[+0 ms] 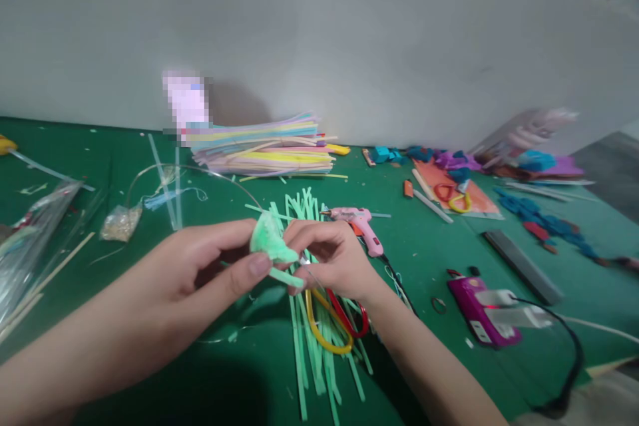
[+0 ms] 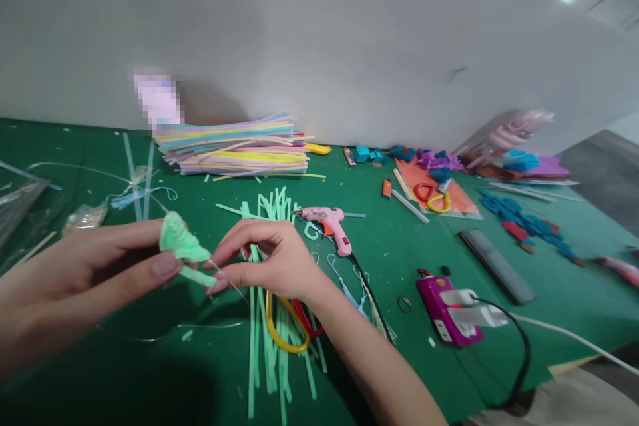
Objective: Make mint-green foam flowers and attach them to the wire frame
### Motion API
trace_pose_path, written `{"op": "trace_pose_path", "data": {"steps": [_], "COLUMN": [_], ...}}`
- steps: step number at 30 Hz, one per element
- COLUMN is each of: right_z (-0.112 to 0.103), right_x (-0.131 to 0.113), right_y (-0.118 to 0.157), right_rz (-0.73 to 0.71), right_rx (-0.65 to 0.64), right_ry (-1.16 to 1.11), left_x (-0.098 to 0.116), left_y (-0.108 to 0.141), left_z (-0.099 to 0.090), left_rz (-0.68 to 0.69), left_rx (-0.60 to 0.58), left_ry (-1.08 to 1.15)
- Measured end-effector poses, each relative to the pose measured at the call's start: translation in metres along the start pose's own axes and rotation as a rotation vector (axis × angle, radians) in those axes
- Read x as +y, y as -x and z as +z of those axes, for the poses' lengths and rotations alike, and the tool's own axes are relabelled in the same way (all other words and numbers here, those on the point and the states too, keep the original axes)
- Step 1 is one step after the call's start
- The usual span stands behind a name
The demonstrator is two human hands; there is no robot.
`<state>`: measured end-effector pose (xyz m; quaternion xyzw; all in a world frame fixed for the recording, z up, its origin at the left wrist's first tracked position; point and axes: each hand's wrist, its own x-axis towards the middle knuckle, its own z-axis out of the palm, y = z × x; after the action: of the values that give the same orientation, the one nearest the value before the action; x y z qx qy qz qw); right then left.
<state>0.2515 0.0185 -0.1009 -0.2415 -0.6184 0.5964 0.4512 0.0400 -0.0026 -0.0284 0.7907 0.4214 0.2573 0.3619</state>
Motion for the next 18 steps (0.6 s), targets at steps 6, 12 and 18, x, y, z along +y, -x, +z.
{"op": "trace_pose_path", "data": {"steps": [6,12,18], "right_z": [0.0,0.008,0.005], "right_x": [0.01,0.013,0.015], "right_y": [-0.002,-0.006,-0.007], "right_rz": [0.003,0.065,0.142], "right_rx": [0.048,0.078,0.071], "right_ry": [-0.037,0.004,-0.005], "left_x": [0.001,-0.001,-0.004], "left_y": [-0.003,-0.004,-0.003], "left_z": [0.003,0.004,0.003], "left_rz": [-0.032,-0.042,-0.03], "left_rx": [-0.011,0.039,0.082], "left_ry": [0.062,0.022,0.012]}}
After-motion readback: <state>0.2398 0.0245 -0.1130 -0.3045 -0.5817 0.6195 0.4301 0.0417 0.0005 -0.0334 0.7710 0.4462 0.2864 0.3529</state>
